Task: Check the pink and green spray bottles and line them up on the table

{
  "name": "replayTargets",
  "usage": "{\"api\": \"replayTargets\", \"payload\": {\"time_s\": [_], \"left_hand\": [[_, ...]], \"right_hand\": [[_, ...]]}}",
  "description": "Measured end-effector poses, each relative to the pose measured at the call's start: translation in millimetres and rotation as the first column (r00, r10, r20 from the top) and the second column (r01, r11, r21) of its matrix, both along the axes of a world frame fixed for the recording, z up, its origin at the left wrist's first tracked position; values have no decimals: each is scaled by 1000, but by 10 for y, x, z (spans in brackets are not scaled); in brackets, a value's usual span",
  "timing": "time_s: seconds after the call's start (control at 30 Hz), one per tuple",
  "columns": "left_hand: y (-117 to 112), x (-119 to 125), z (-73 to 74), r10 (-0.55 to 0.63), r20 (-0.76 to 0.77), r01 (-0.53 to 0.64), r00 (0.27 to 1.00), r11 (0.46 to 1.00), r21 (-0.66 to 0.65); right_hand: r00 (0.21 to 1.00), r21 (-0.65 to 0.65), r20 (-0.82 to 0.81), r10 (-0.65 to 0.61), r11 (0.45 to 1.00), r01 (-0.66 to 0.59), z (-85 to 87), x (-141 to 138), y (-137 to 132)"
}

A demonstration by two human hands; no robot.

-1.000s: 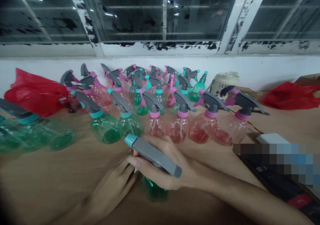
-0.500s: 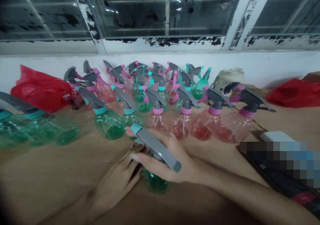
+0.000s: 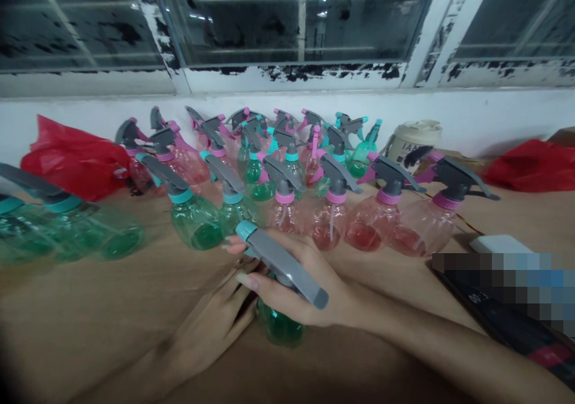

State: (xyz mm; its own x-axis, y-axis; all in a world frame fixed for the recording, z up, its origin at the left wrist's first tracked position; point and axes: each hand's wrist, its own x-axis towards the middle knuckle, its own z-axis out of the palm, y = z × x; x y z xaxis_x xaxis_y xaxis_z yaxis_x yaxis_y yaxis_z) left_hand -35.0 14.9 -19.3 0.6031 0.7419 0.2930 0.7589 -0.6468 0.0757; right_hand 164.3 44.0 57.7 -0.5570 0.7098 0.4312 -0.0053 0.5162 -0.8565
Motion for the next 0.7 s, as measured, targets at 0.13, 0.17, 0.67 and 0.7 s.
{"api": "replayTargets", "payload": {"time_s": [0.13,0.17,0.67,0.7], "left_hand": [[5,6,13,2,3,-2,1000,1000,-16],[5,4,12,6,-3,-6,1000,1000,-21],[1,-17,-18,10,-11,-10,1000,999,48],[1,-20,-26,11,-10,-10,1000,999,51]], "right_hand": [[1000,45,-18,-6,999,7,-45,-11,29],[1000,64,-12,-15,998,16,-53,-12,36],[992,63,-15,-129,990,129,-83,-7,14],[990,69,-16,-143,987,144,-86,-8,15]]}}
